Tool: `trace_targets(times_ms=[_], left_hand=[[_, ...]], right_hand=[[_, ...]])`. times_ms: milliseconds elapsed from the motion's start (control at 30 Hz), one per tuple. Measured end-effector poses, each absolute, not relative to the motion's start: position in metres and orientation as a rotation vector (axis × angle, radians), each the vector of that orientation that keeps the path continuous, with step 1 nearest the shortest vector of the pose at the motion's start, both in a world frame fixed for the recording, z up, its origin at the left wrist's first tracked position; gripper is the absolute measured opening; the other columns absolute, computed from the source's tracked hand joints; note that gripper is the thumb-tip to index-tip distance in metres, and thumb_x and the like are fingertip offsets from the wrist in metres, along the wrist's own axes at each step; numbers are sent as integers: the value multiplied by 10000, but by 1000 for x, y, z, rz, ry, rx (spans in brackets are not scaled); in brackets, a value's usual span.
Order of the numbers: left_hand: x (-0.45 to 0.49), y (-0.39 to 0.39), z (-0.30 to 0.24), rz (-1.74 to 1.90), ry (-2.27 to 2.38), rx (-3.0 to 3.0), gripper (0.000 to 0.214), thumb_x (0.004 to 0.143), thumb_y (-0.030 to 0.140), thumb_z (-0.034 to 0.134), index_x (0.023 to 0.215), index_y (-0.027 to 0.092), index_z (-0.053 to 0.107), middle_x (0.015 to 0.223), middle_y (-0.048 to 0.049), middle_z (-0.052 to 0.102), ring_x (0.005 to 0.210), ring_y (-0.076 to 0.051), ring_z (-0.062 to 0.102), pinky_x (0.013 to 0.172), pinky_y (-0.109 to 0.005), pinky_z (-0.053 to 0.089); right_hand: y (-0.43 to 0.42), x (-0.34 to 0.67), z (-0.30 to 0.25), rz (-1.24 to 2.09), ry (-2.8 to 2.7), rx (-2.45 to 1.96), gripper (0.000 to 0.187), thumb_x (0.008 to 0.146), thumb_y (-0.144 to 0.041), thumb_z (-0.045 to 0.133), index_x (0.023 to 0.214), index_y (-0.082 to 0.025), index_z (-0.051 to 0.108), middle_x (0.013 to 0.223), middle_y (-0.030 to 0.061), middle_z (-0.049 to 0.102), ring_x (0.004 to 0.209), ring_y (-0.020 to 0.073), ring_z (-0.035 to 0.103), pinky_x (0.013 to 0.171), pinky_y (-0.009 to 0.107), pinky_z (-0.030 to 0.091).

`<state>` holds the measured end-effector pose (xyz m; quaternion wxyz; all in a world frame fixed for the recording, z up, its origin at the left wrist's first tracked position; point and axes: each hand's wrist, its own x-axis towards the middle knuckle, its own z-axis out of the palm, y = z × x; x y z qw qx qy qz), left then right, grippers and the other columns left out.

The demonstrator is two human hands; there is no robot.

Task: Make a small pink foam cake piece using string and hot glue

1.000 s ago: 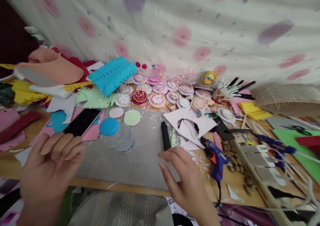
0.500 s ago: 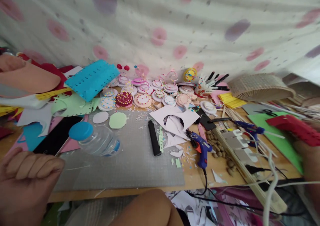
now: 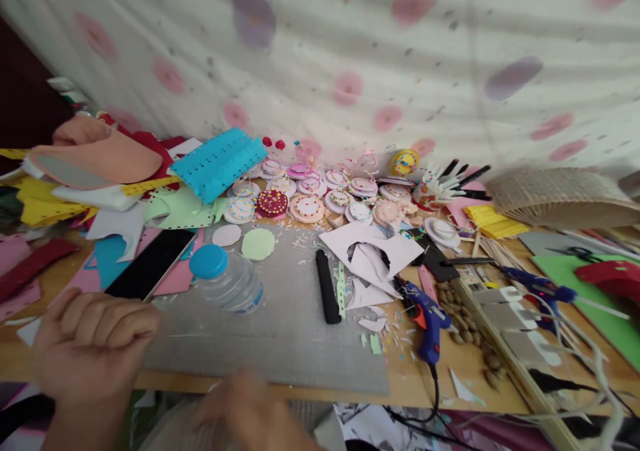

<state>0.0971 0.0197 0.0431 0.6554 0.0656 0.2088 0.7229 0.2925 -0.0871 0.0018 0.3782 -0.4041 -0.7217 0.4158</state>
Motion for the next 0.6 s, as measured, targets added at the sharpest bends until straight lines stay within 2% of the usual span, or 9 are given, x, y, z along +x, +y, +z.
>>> trace_targets(times_ms=[67,133,200,233,300,367,467,600], left_hand=[[99,19,43,1646,410,137,515,753,164,584,454,175,165,397,89,1,335,-60,-53,277,-237,85],[103,19,42,1636,363,142,528,785,195,571,459,178,156,398,89,14,336,-63,-22,293,-244,103],[107,18,39,1600,338,165,534,842,230,529,469,183,150,403,85,30,347,-72,17,323,-253,132],[108,17,38,1568,329,181,534,868,239,501,473,186,145,405,83,34,354,-77,34,339,-259,142],[110,16,36,1498,305,209,530,906,231,446,478,190,136,406,78,38,367,-85,58,364,-267,146],[110,14,33,1422,238,231,530,921,211,413,474,196,129,390,78,41,362,-86,64,369,-269,129],[108,13,30,1308,52,229,532,943,181,360,464,207,130,363,84,59,331,-71,50,346,-257,71],[108,10,29,1221,-113,115,532,975,179,305,468,206,145,375,90,78,324,-46,43,328,-207,15]], right_hand=[[-82,305,-5,1097,-1494,-1046,457,960,-579,353,1247,-288,557,1096,72,681,975,224,663,799,360,556],[-75,317,-10,1116,-1167,-1013,522,955,-625,282,1287,-305,527,1203,72,655,1067,223,642,857,369,537],[-69,325,-8,1146,-741,-898,439,946,-602,380,1177,-305,607,1197,46,660,1112,199,618,928,360,500],[-66,327,-4,1150,-555,-821,346,937,-557,462,1049,-291,652,1095,27,686,1064,180,629,931,344,492],[-60,329,7,1167,-288,-652,238,919,-420,580,768,-240,619,778,-23,641,824,130,638,835,298,508],[-56,329,18,1192,-150,-491,355,927,-311,581,610,-204,463,570,-68,443,568,96,510,657,249,494],[-52,328,26,1194,-46,-386,451,943,-221,513,563,-203,271,525,-88,246,457,89,313,512,213,413],[-51,328,24,1199,-14,-406,473,929,-176,484,560,-213,190,516,-92,171,442,92,246,480,206,385]])
